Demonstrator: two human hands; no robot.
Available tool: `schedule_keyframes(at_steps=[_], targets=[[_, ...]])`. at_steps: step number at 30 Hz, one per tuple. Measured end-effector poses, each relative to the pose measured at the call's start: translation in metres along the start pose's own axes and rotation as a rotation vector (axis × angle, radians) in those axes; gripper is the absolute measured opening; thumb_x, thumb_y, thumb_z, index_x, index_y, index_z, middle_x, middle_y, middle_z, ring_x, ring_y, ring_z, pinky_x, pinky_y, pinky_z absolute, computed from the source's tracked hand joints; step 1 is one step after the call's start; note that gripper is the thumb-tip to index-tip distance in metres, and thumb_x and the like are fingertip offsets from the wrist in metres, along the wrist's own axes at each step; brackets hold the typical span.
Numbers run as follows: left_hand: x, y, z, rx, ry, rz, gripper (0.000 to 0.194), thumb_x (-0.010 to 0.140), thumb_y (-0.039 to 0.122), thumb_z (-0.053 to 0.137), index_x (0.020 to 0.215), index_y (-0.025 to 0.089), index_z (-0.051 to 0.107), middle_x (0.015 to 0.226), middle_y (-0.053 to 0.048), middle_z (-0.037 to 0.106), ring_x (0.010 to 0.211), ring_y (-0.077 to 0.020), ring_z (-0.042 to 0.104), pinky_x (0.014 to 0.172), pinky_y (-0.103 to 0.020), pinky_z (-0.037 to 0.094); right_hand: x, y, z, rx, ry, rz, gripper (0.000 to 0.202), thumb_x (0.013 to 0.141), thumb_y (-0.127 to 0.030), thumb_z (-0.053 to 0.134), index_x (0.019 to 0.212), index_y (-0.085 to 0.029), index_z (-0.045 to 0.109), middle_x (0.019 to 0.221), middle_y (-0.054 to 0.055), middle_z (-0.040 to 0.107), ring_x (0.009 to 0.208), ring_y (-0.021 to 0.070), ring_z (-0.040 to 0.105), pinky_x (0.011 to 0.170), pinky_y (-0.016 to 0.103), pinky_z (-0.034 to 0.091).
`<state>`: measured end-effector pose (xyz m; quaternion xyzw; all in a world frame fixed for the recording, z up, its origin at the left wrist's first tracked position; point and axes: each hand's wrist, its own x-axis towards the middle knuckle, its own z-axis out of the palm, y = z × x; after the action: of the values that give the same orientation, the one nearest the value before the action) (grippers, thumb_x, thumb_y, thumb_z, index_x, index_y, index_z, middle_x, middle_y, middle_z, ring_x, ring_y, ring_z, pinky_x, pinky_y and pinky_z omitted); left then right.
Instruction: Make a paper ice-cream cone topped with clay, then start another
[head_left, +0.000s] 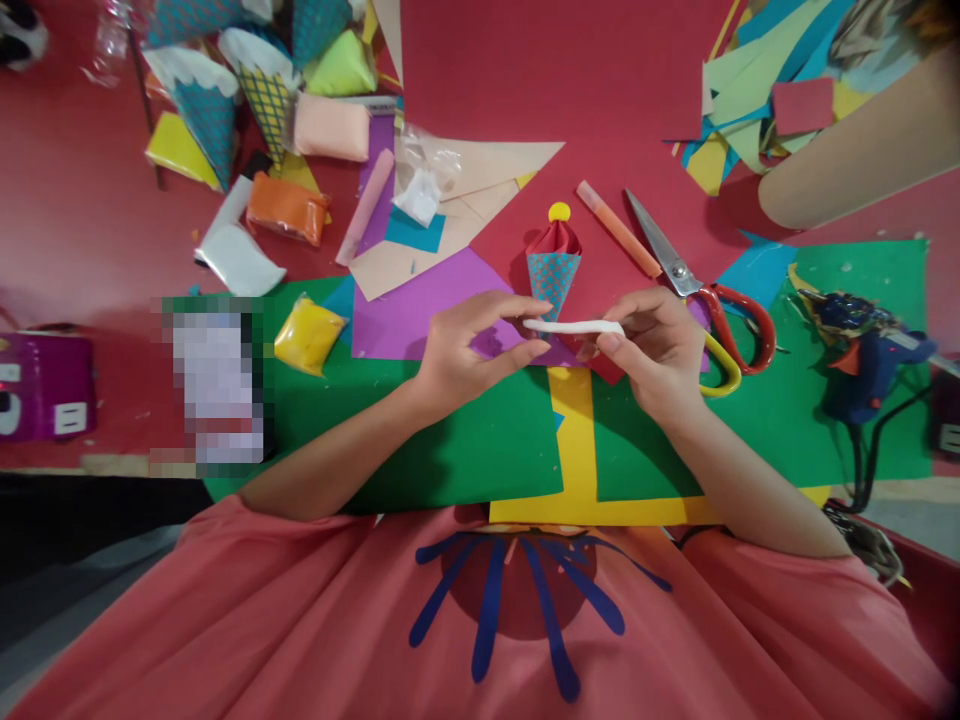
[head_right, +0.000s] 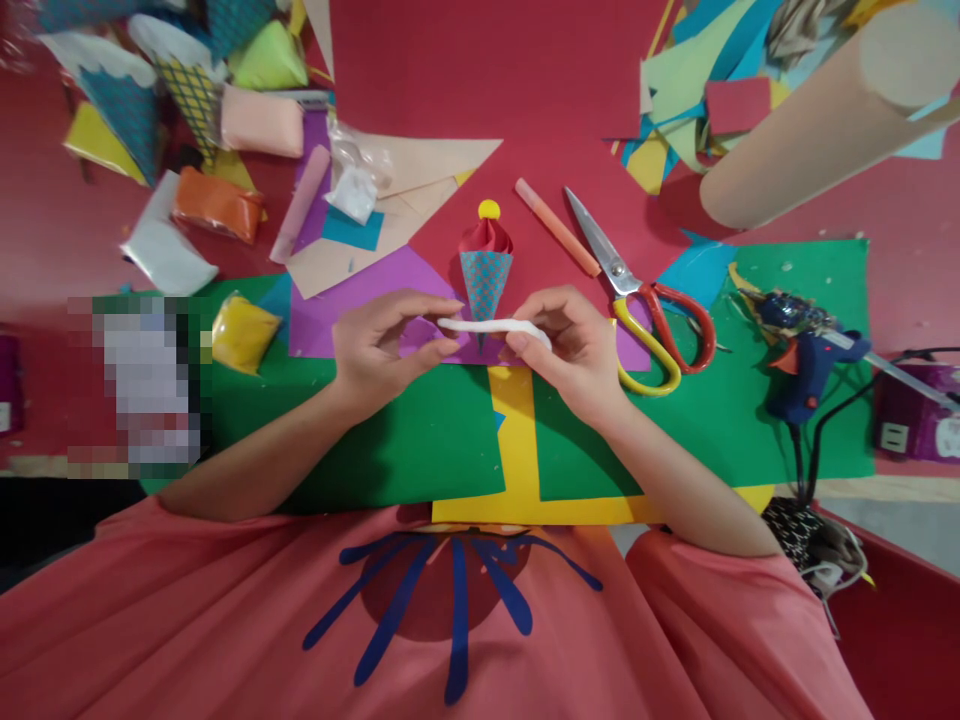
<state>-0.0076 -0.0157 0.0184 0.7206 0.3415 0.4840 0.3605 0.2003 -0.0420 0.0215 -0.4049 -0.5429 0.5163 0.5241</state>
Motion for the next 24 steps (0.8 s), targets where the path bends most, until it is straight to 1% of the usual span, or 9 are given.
schedule_keyframes(at_steps=[3,6,8,11,14,16,19,21,24], targets=[[-0.0002,-0.0005,0.0005,0.038,0.031,-0.019,0.015,0.082,0.027,0.077,0.096,0.021,0.076,0.086,-0.001,0.079,0.077,-0.0113,0.073,0.072,-0.020,0.058,-0.0009,0.0012,-0.0006,0.015,-0.017,-0.015,0.017,0.084,-0.030,0.075,0.093,-0.026,0.061,0.081,-0.006,0.073,0.065,0.0096,0.073,0.058,0.020,0.061],[-0.0001,-0.0013,0.0003,0.007,0.067,0.037,0.015,0.081,0.026,0.078,0.096,0.024,0.076,0.085,0.000,0.079,0.075,-0.0110,0.074,0.068,-0.020,0.059,-0.0009,0.0029,-0.0014,-0.023,0.018,-0.002,0.021,0.083,-0.034,0.076,0.097,-0.026,0.063,0.084,-0.005,0.073,0.070,0.0111,0.074,0.060,0.021,0.062],[0.0001,-0.0017,0.0002,-0.030,0.084,0.091,0.018,0.082,0.023,0.077,0.099,0.027,0.076,0.087,0.002,0.079,0.078,-0.0108,0.074,0.070,-0.020,0.061,-0.0006,0.0036,-0.0017,-0.041,0.029,-0.005,0.021,0.083,-0.036,0.076,0.098,-0.026,0.064,0.085,-0.004,0.074,0.073,0.0119,0.075,0.061,0.021,0.063],[0.0007,-0.0012,0.0002,-0.034,0.107,0.136,0.028,0.082,0.018,0.077,0.106,0.032,0.075,0.091,0.003,0.080,0.081,-0.0110,0.075,0.074,-0.022,0.062,0.0001,0.0037,-0.0015,-0.041,0.021,-0.032,0.018,0.084,-0.035,0.075,0.096,-0.026,0.065,0.084,-0.004,0.074,0.074,0.0123,0.075,0.064,0.022,0.064],[0.0016,0.0006,-0.0003,0.004,0.133,0.174,0.035,0.080,0.015,0.077,0.109,0.035,0.075,0.090,0.005,0.080,0.078,-0.0113,0.076,0.071,-0.022,0.062,0.0008,0.0031,-0.0010,-0.047,0.017,-0.037,0.017,0.084,-0.035,0.075,0.095,-0.026,0.065,0.082,-0.004,0.074,0.071,0.0114,0.074,0.062,0.021,0.063],[0.0017,0.0018,-0.0011,0.021,0.133,0.183,0.033,0.080,0.015,0.077,0.107,0.035,0.075,0.087,0.005,0.080,0.075,-0.0119,0.076,0.069,-0.023,0.062,0.0011,0.0028,-0.0008,-0.037,0.017,-0.034,0.017,0.084,-0.034,0.075,0.094,-0.026,0.066,0.082,-0.004,0.073,0.069,0.0104,0.074,0.061,0.020,0.062],[0.0004,0.0023,-0.0026,0.022,0.119,0.173,0.028,0.082,0.016,0.076,0.104,0.034,0.076,0.086,0.004,0.080,0.075,-0.0124,0.076,0.068,-0.024,0.062,0.0009,0.0024,-0.0009,-0.010,0.020,-0.027,0.016,0.083,-0.033,0.076,0.094,-0.025,0.067,0.082,-0.004,0.074,0.069,0.0098,0.073,0.061,0.019,0.061],[-0.0014,0.0015,-0.0033,-0.035,0.095,0.122,0.032,0.084,0.017,0.074,0.111,0.035,0.074,0.090,0.004,0.079,0.079,-0.0121,0.076,0.072,-0.023,0.062,0.0005,0.0021,-0.0013,-0.014,0.025,-0.006,0.018,0.082,-0.035,0.077,0.094,-0.025,0.067,0.082,-0.004,0.074,0.069,0.0102,0.073,0.061,0.020,0.061],[-0.0034,-0.0007,-0.0025,-0.183,0.009,0.018,0.038,0.086,0.025,0.073,0.123,0.033,0.068,0.094,0.001,0.078,0.079,-0.0103,0.074,0.075,-0.020,0.061,0.0000,0.0014,-0.0014,-0.013,0.014,0.023,0.018,0.081,-0.035,0.077,0.093,-0.025,0.067,0.083,-0.003,0.073,0.070,0.0101,0.071,0.062,0.021,0.059]])
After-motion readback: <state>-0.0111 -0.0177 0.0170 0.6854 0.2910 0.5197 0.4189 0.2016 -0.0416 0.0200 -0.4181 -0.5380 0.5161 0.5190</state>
